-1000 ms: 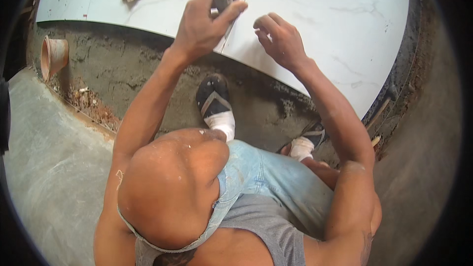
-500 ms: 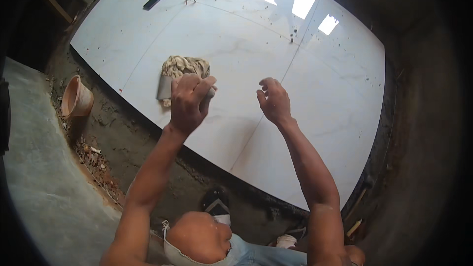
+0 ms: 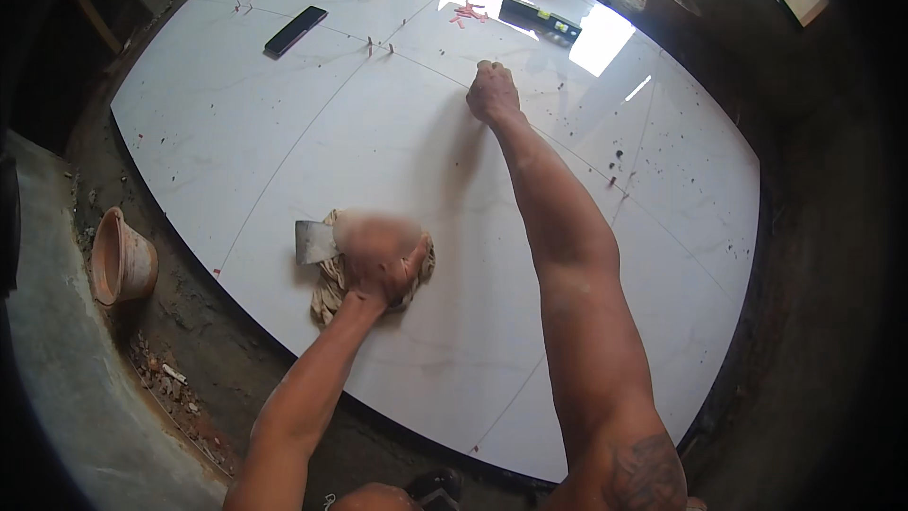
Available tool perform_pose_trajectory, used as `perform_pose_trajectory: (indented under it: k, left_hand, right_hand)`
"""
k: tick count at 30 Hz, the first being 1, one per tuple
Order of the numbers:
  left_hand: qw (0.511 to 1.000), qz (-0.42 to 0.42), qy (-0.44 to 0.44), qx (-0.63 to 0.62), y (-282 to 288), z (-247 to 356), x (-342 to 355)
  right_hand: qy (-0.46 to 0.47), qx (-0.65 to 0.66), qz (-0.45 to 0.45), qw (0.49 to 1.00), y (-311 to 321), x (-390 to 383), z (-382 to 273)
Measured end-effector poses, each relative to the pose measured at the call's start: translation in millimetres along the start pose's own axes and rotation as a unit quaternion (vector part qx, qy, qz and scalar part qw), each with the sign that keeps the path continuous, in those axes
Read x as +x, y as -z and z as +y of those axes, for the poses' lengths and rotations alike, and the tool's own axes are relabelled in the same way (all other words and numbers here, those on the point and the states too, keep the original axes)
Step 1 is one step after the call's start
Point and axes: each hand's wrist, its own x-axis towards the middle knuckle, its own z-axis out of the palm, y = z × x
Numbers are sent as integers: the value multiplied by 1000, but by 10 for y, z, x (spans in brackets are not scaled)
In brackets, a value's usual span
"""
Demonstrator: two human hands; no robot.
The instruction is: The person installs floor tiles by scraping excess mortar from the joints with a putty knife, wiping the surface with a cloth, tapping a tile into place with a mallet, and trimming mortar along the edge with a trowel.
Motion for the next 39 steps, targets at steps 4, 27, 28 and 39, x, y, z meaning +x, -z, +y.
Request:
perform_pose_trajectory:
  k: [4, 27, 28, 39]
  left_hand:
    - [1000, -16, 19, 9, 78, -48, -27]
    - [995, -88, 6, 57, -126, -11, -24]
    - [996, -79, 3, 47, -187, -5, -6]
    - [993, -65, -19, 96, -82, -99, 15]
  right_hand:
    - [30, -44, -29, 998, -362, 759, -156]
    - [35, -197, -26, 979, 104, 209, 520]
    - [9, -170, 31, 985, 128, 76, 612]
    - [-236, 518, -85, 818, 1204, -3427, 808]
